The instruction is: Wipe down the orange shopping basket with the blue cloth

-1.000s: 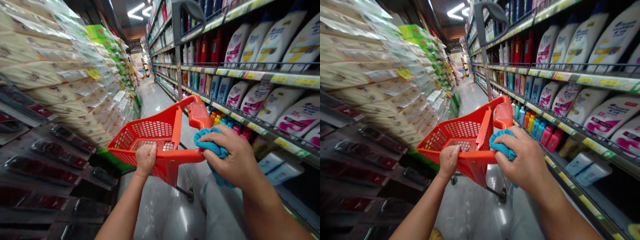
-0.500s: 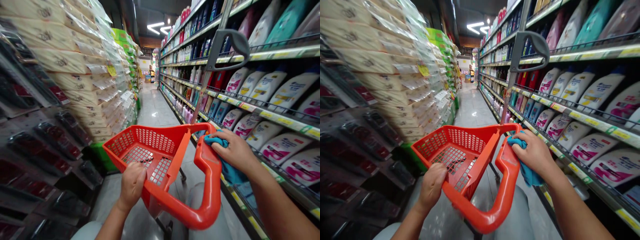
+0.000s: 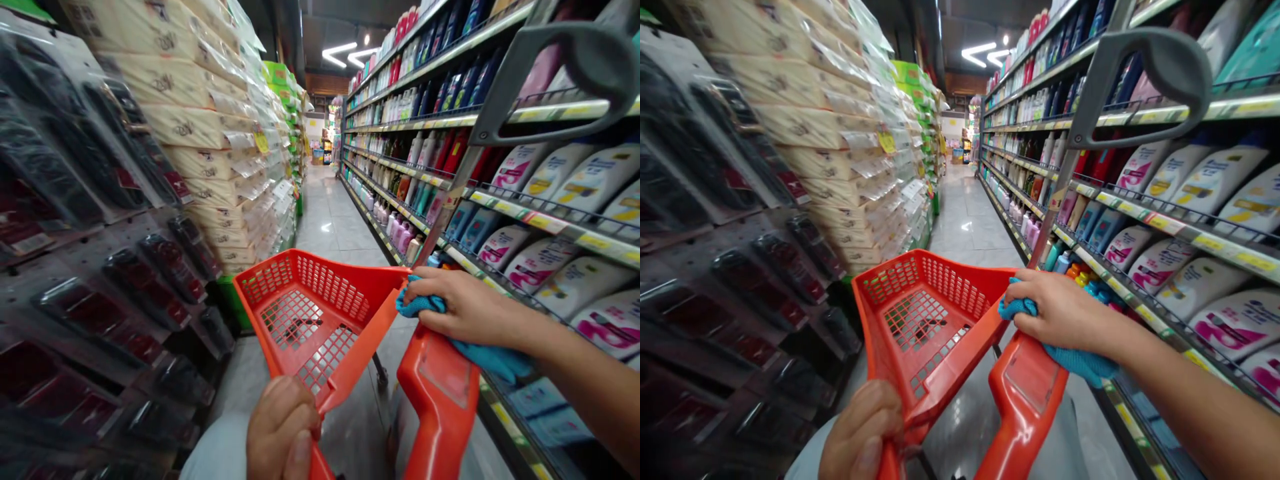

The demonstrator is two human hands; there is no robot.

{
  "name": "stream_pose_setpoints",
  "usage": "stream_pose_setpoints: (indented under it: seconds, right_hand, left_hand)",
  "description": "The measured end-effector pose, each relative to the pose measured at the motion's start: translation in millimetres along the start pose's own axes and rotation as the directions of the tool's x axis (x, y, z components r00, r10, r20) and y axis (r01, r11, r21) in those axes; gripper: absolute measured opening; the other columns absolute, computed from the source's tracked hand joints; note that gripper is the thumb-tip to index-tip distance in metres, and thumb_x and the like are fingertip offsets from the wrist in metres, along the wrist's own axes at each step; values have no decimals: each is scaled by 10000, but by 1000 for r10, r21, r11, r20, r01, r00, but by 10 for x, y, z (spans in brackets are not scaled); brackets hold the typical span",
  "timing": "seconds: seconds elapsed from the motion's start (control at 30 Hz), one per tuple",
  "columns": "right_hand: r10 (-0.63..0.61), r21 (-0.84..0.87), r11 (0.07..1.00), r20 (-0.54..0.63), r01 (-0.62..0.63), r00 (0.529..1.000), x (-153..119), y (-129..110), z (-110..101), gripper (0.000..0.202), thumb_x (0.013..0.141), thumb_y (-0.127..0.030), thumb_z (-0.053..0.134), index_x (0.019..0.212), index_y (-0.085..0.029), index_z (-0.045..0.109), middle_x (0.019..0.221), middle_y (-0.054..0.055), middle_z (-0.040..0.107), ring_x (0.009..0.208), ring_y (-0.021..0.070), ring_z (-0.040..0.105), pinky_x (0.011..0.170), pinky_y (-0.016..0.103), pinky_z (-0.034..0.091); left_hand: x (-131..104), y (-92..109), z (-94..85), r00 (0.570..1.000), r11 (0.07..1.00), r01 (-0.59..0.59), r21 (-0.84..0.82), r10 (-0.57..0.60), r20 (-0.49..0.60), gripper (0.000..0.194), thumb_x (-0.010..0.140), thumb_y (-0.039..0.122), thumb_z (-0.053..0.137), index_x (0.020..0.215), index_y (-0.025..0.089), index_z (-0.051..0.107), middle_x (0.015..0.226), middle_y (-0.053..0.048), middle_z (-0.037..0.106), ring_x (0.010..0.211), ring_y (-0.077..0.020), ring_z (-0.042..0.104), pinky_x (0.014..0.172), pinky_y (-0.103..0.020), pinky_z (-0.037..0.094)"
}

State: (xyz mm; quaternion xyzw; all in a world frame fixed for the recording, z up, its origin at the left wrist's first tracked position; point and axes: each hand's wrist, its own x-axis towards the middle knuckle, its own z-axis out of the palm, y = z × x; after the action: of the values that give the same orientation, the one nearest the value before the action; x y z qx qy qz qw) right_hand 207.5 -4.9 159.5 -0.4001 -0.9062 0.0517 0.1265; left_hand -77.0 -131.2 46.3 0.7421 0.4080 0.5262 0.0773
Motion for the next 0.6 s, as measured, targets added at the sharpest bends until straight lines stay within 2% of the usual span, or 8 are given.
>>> stream_pose_setpoints:
  seconds: [0.1,0.2,0.27,0.33,0.47,0.6]
  right_hand:
    - [17,-148,989,128,2,992,322,133,-8,238,836,-207,598,1036,-225,725,962,47,655,822,182,655,717,277,471]
    - [78,-292,956,270,5,960,580,249,67,235,819,-199,619,1027,-187,728,965,72,675,819,197,658,688,275,457]
    - [103,-322,947,359,19,927,670,289,141,217,793,-174,639,993,-178,724,935,67,692,791,191,656,680,271,453]
    - [87,-300,953,397,40,914,690,270,206,209,774,-158,657,974,-185,712,906,55,698,772,189,654,678,272,454]
    - [-51,-179,975,402,133,914,627,15,295,189,762,-128,676,939,-193,681,900,48,684,737,183,644,658,276,450]
    - [-263,-36,952,408,303,874,590,-517,402,242,765,-140,715,995,-196,663,973,51,674,726,166,640,634,271,443]
  left_hand:
    - [5,-48,-46,1000,1000,10,-9,-10,-1,400,1004,311,257,709,254,521,670,-33,598,630,-202,579,642,-395,465]
    - [-16,-108,-84,1000,1000,5,-26,-6,-30,417,1021,340,245,704,241,496,666,-27,587,627,-187,565,637,-383,454]
    - [-37,-143,-116,999,999,-10,-32,8,-51,428,1029,344,235,695,235,479,648,-20,570,615,-175,551,632,-375,446]
    - [-54,-167,-156,999,999,-16,-37,14,-52,434,1033,343,228,695,232,475,646,-16,564,619,-169,548,642,-373,445]
    - [-64,-181,-249,999,998,7,-60,-9,-44,451,1036,334,218,683,229,478,643,-15,559,625,-167,539,642,-371,439]
    - [-65,-180,-293,998,997,53,-59,-54,-18,460,1031,323,241,651,228,482,648,-23,577,637,-175,549,654,-380,452]
